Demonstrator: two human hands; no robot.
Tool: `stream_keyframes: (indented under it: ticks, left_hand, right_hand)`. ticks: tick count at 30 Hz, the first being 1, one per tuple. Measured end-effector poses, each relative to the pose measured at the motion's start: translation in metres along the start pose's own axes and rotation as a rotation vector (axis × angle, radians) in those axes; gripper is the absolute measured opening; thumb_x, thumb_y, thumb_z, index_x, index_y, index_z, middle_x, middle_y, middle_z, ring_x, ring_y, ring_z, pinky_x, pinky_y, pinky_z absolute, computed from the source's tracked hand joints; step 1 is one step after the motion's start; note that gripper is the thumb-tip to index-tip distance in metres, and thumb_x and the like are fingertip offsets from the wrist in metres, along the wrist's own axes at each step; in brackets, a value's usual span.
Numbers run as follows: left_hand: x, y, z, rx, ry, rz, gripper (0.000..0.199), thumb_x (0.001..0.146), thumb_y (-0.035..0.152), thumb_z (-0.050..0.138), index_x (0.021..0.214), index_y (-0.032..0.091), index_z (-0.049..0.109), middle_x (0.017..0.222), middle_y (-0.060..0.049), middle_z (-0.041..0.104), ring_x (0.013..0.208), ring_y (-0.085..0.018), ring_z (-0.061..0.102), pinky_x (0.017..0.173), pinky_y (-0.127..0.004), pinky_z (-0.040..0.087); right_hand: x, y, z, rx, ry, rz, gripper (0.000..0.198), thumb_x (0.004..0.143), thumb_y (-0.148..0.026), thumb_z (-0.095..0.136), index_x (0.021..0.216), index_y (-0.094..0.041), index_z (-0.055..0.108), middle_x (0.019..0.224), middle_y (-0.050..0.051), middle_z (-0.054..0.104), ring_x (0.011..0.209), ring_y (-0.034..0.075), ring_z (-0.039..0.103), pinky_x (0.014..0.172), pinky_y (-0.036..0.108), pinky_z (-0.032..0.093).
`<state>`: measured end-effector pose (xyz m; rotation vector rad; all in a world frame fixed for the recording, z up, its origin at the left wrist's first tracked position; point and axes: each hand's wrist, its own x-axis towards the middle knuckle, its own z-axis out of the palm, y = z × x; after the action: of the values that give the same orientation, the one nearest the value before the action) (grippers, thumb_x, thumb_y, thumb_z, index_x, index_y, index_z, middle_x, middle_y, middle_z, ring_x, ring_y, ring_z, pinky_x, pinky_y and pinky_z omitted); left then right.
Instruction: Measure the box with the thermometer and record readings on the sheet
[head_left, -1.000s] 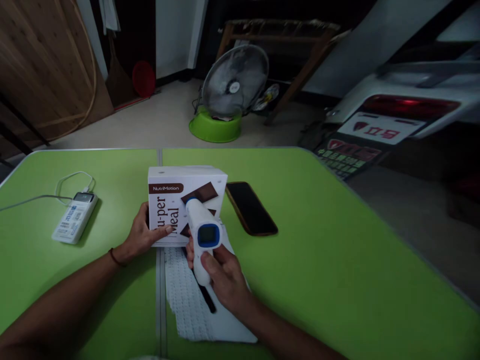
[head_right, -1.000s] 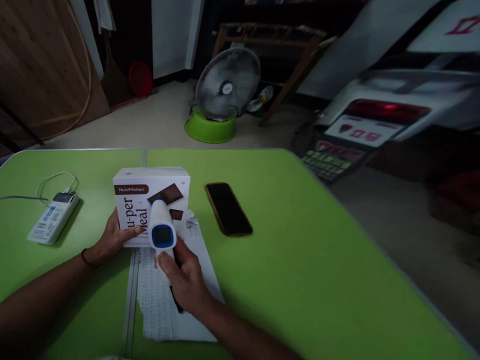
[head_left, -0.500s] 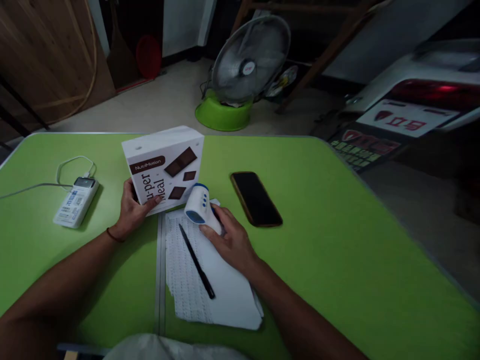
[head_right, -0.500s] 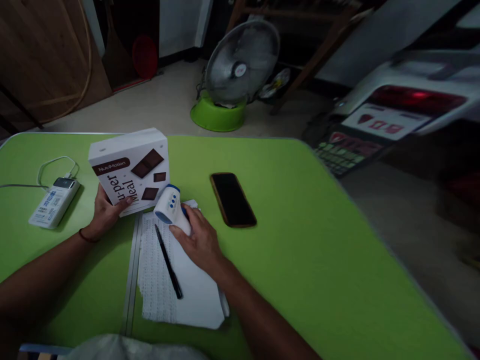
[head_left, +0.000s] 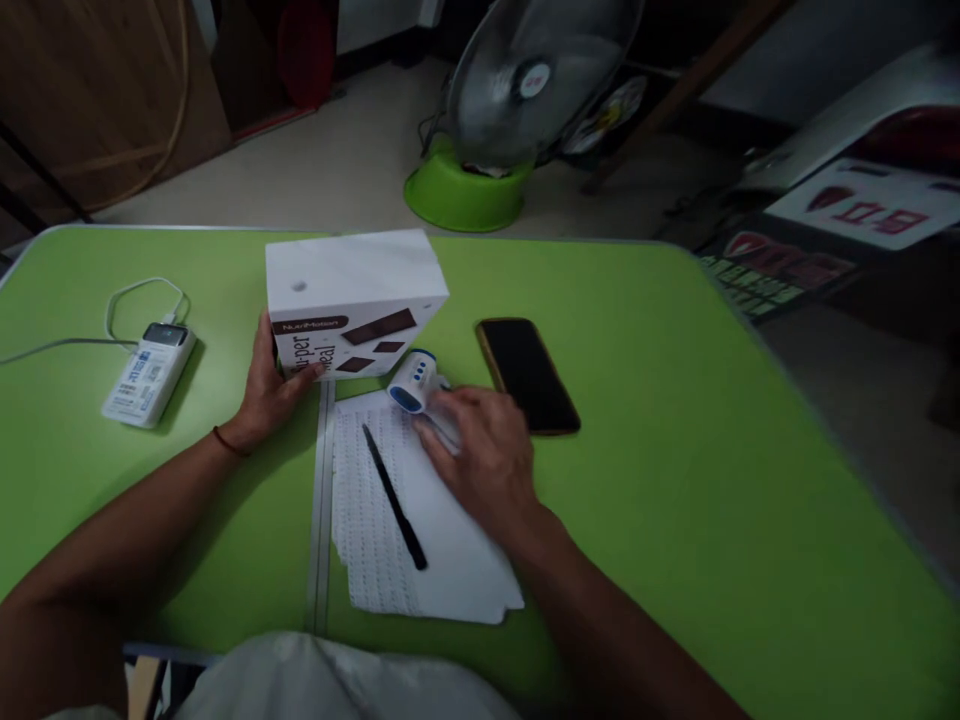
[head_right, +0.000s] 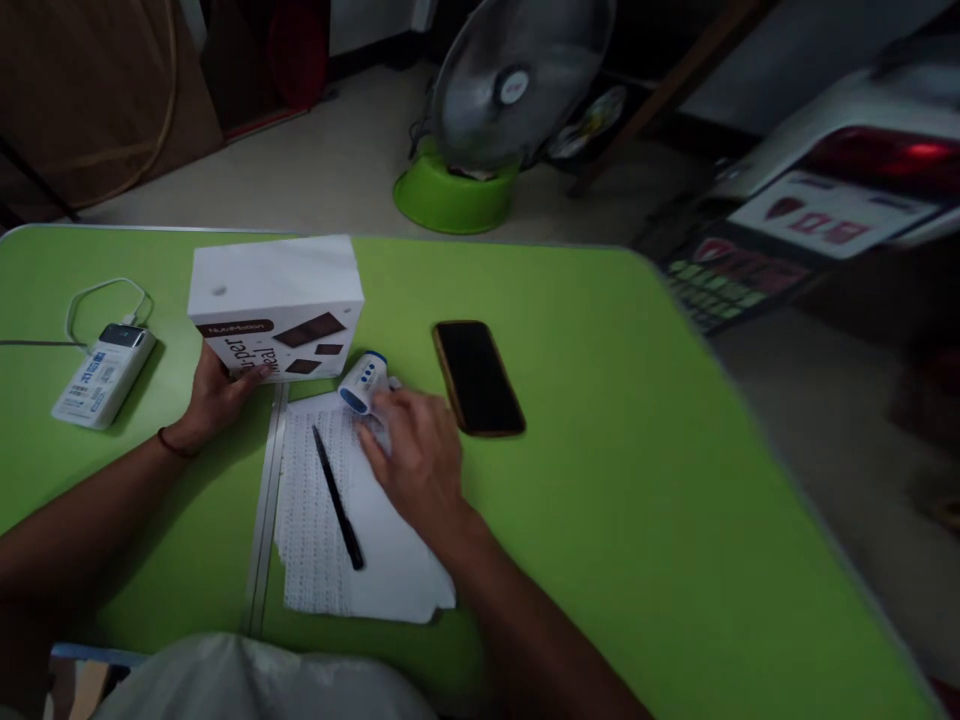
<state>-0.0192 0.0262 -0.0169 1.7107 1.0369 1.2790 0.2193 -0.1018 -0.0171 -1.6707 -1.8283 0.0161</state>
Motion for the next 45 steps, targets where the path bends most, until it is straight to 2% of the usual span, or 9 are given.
stream_keyframes:
  ticks: [3,7,12,15,18,22,25,32,45]
  left_hand:
    - [-0.004,0.000,0.000,0.146,0.062,0.137,0.094,0.072,0.046,0.085,0.146,0.031,0.030,0.155,-0.010,0.031,0.150,-0.033,0.022,0.128,-0.056,0.012]
    - [-0.009,-0.003,0.003,0.182,0.048,0.184,0.111,0.067,0.047,0.089,0.151,0.025,0.019,0.160,-0.014,0.022,0.153,-0.038,0.014,0.129,-0.053,0.003]
    - [-0.010,-0.012,0.011,0.191,0.028,0.024,0.139,0.045,0.046,0.099,0.154,0.023,0.016,0.160,-0.017,0.023,0.150,-0.046,0.017,0.128,-0.056,-0.002]
    - [-0.009,-0.012,0.013,0.215,-0.016,-0.033,0.156,0.034,0.051,0.100,0.155,0.023,0.007,0.164,-0.020,0.012,0.151,-0.051,0.008,0.122,-0.065,-0.010]
    - [-0.009,-0.008,0.014,0.222,-0.065,-0.076,0.165,0.029,0.053,0.100,0.156,0.023,-0.002,0.165,-0.023,0.007,0.150,-0.052,0.007,0.120,-0.069,-0.010]
    - [-0.009,-0.005,0.014,0.143,-0.057,-0.075,0.155,0.036,0.046,0.101,0.156,0.021,0.006,0.158,-0.021,0.030,0.152,-0.047,0.013,0.125,-0.062,-0.007]
    - [-0.008,-0.005,0.014,0.084,-0.044,-0.054,0.146,0.041,0.042,0.101,0.154,0.020,0.013,0.149,-0.016,0.043,0.153,-0.042,0.014,0.127,-0.057,-0.002]
    - [-0.006,-0.005,0.013,0.108,-0.031,-0.041,0.140,0.043,0.033,0.100,0.154,0.021,0.017,0.160,-0.015,0.027,0.152,-0.043,0.018,0.127,-0.055,0.006]
    - [-0.005,-0.008,0.011,0.073,-0.034,-0.052,0.135,0.046,0.030,0.100,0.154,0.026,0.020,0.156,-0.010,0.034,0.147,-0.042,0.028,0.127,-0.057,0.005]
  right_hand:
    - [-0.013,-0.020,0.002,0.182,-0.174,-0.136,0.025,0.095,-0.043,0.057,0.097,-0.019,0.067,0.081,0.009,0.069,0.073,0.023,0.063,0.065,0.037,0.051]
    - [-0.023,-0.028,0.005,0.226,-0.320,-0.089,0.025,0.096,-0.033,0.051,0.112,-0.021,0.066,0.088,0.010,0.072,0.075,0.024,0.065,0.060,0.036,0.051]
    - [-0.012,-0.012,0.002,0.597,-0.226,0.005,0.031,0.096,-0.023,0.042,0.115,-0.026,0.067,0.092,0.006,0.069,0.083,0.021,0.066,0.075,0.038,0.055]
    - [-0.010,-0.004,0.006,0.755,-0.219,0.153,0.034,0.091,-0.029,0.051,0.124,-0.027,0.060,0.103,0.007,0.065,0.090,0.021,0.065,0.081,0.039,0.056]
    - [-0.014,-0.004,0.013,0.798,-0.163,0.265,0.029,0.084,-0.037,0.065,0.111,-0.027,0.060,0.091,0.003,0.063,0.080,0.018,0.062,0.073,0.036,0.054]
    - [-0.013,-0.011,0.016,0.859,-0.118,0.363,0.027,0.092,-0.049,0.053,0.096,-0.025,0.066,0.070,-0.001,0.057,0.059,0.014,0.053,0.056,0.030,0.047]
    - [-0.009,-0.015,0.013,0.849,-0.115,0.401,0.027,0.092,-0.045,0.053,0.093,-0.024,0.070,0.066,-0.001,0.059,0.057,0.014,0.053,0.054,0.030,0.047]
    - [-0.011,-0.015,0.015,0.602,-0.048,0.419,0.007,0.072,-0.025,0.066,0.078,-0.025,0.069,0.068,-0.001,0.068,0.059,0.015,0.060,0.056,0.031,0.052]
    - [-0.014,-0.016,0.022,0.611,-0.084,0.340,0.004,0.076,-0.022,0.063,0.073,-0.025,0.063,0.062,-0.004,0.061,0.057,0.015,0.055,0.058,0.033,0.049]
